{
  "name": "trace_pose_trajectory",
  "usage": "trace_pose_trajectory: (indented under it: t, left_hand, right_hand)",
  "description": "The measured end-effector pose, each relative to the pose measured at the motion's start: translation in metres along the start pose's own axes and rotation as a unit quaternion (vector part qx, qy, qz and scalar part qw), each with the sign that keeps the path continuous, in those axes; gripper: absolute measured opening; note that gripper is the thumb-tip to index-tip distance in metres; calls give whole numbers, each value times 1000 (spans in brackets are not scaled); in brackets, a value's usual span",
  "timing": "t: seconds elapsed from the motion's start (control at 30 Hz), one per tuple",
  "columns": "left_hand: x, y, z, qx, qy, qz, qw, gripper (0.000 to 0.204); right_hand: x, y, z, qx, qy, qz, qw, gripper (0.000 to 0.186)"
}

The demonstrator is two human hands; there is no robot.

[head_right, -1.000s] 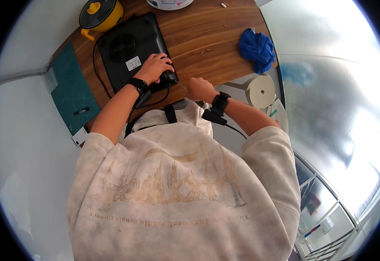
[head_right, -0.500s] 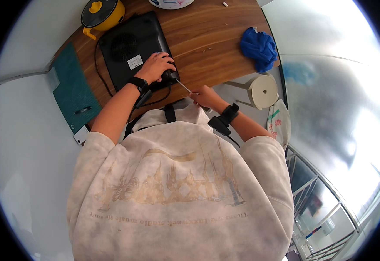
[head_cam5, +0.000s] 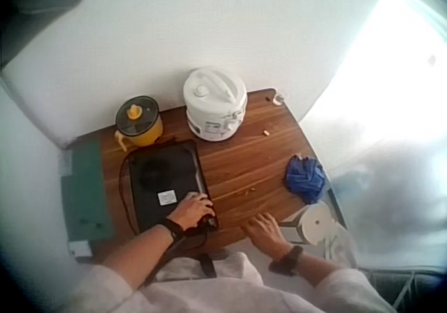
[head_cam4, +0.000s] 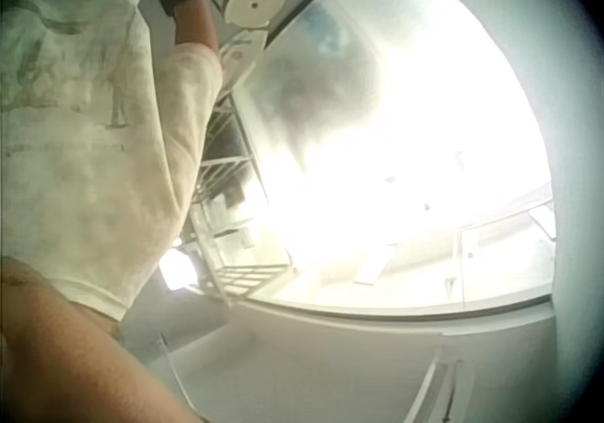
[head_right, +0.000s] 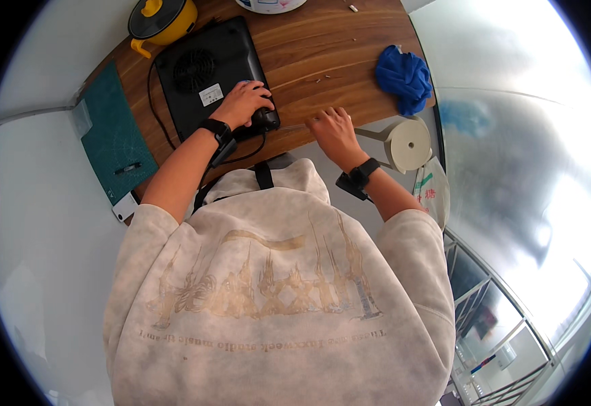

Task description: The person uses a screwdriver to remove screws from the underside of a black electronic device on a wooden table. They place the screws on the table and continue unscrewing multiple fasteners around the device's base.

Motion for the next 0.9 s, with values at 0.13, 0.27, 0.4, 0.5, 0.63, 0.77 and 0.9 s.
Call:
trace_pose_trajectory:
  t: [0.13, 0.27, 0.4, 0.5, 0.63, 0.77, 0.9]
  left_hand:
    - [0, 1, 1, 4, 1, 5, 1000, 65]
    - [0, 1, 2, 6, 1, 4, 1000, 65]
    - [0, 1, 1, 6, 3, 8, 1000, 64]
    - [-1, 0, 1, 12, 1, 11, 1000, 64]
    - [-1, 1, 2, 12, 0, 15, 1000, 65]
    - [-1, 3, 2, 12, -2, 11, 1000, 65]
    - [-3, -1, -1, 17, -6, 1, 1000, 66]
  right_hand:
    - [-2, 5, -11, 3, 21, 47, 999, 15]
    - [-6, 10, -23, 11, 42, 86, 995, 11]
    - [-8, 11, -30, 22, 51, 104, 993, 9]
    - [-9, 12, -34, 10, 57, 113, 992, 7]
    - [-13, 12, -38, 7, 66, 131, 989, 4]
    - [-18, 13, -49, -18, 81, 168, 982, 4]
    - [-35, 9, -62, -109, 88, 222, 965, 4]
Point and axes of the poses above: each hand's wrist, its own z-axis away from the middle knuckle, its own y-axis out of the back of the hand, x = y × z, the point moved 5 cm from there along -z, towards the middle knuckle, and after that the axes turned 11 degrees about -x, right-handed, at the moved point
